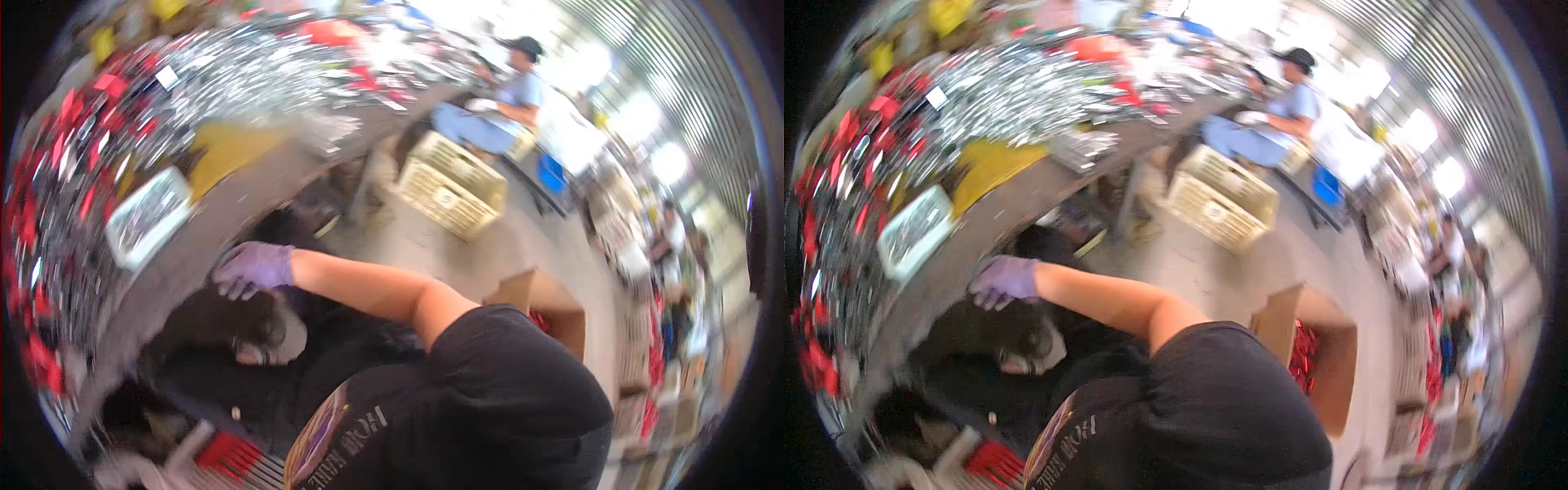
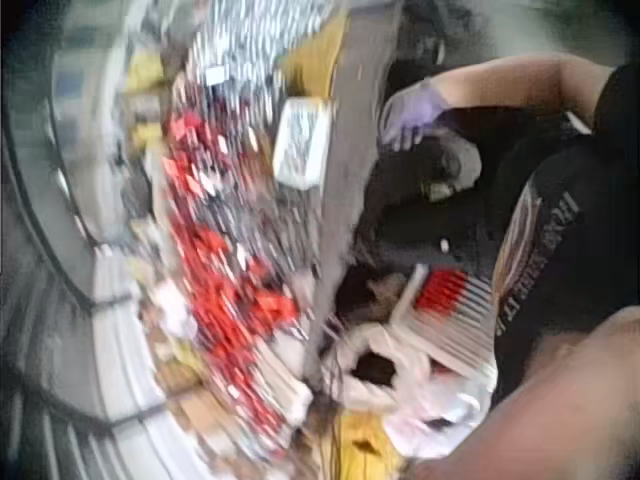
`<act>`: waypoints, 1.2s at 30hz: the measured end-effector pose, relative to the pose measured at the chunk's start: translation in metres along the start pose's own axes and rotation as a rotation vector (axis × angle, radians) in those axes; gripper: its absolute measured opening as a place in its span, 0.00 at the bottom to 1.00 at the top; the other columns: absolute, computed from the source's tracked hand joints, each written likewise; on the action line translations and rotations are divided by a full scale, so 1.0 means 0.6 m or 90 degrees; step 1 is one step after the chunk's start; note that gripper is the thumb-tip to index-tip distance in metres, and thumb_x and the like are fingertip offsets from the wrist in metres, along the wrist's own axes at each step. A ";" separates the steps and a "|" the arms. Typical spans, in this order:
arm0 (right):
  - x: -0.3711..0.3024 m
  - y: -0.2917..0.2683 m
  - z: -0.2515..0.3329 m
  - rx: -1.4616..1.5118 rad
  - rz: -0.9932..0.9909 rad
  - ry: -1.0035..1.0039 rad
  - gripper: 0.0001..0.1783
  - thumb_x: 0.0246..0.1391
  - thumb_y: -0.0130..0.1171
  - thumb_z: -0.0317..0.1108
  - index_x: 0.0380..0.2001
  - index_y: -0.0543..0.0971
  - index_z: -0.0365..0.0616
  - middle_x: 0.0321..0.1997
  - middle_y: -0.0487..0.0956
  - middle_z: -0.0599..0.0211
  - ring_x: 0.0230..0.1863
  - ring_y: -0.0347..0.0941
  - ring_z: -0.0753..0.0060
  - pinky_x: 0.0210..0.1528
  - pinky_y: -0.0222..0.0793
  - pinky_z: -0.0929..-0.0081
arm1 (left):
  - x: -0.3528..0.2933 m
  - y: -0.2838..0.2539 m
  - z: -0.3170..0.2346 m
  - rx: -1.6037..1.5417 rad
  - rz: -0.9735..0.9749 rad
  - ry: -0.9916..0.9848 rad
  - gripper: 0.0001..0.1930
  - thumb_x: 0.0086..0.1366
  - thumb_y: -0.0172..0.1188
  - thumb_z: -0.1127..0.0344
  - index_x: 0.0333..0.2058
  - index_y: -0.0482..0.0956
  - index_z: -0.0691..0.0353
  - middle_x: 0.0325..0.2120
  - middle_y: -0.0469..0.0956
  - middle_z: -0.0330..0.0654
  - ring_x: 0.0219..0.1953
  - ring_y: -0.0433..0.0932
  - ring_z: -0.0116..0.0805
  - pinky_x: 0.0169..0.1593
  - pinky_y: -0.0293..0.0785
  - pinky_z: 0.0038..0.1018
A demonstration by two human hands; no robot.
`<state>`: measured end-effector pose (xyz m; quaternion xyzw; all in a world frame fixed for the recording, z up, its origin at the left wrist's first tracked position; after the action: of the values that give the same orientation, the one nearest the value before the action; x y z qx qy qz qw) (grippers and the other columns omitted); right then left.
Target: The person assembles tools by fitting metal cylinders, pins, springs, and handles together by hand, placing the completed assemblies into a plastic basket.
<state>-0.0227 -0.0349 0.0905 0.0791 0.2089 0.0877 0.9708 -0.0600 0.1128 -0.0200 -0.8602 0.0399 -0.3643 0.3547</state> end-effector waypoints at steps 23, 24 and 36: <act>-0.155 -0.470 0.165 -0.531 -0.739 -0.266 0.17 0.48 0.57 0.43 0.42 0.74 0.51 0.31 0.77 0.50 0.34 0.77 0.51 0.36 0.71 0.57 | 0.337 0.110 -0.282 -0.581 0.423 -0.148 0.24 0.67 0.45 0.56 0.54 0.66 0.70 0.43 0.73 0.49 0.44 0.71 0.37 0.51 0.66 0.32; -0.169 -0.458 0.171 -0.441 -0.747 -0.275 0.18 0.47 0.58 0.42 0.42 0.73 0.51 0.30 0.77 0.50 0.33 0.76 0.49 0.35 0.71 0.57 | 0.351 0.129 -0.294 -0.584 0.429 -0.149 0.24 0.67 0.45 0.56 0.54 0.66 0.70 0.43 0.73 0.49 0.44 0.71 0.37 0.51 0.66 0.32; -0.119 -0.252 0.223 -0.507 -0.484 -0.399 0.16 0.44 0.59 0.48 0.31 0.75 0.50 0.25 0.77 0.57 0.28 0.75 0.49 0.26 0.69 0.56 | 0.392 0.168 -0.121 -0.039 0.389 0.128 0.20 0.69 0.40 0.65 0.56 0.59 0.69 0.55 0.65 0.50 0.56 0.66 0.41 0.58 0.62 0.31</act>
<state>-0.0101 -0.2123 0.2103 -0.3460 -0.1201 -0.2198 0.9042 0.0836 -0.0815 0.0913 -0.7784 0.3417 -0.3229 0.4160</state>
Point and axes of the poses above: each hand's wrist, its own x-axis towards the middle knuckle, its own y-axis out of the palm, z = x × y, the point moved 6 cm from there along x, towards the middle knuckle
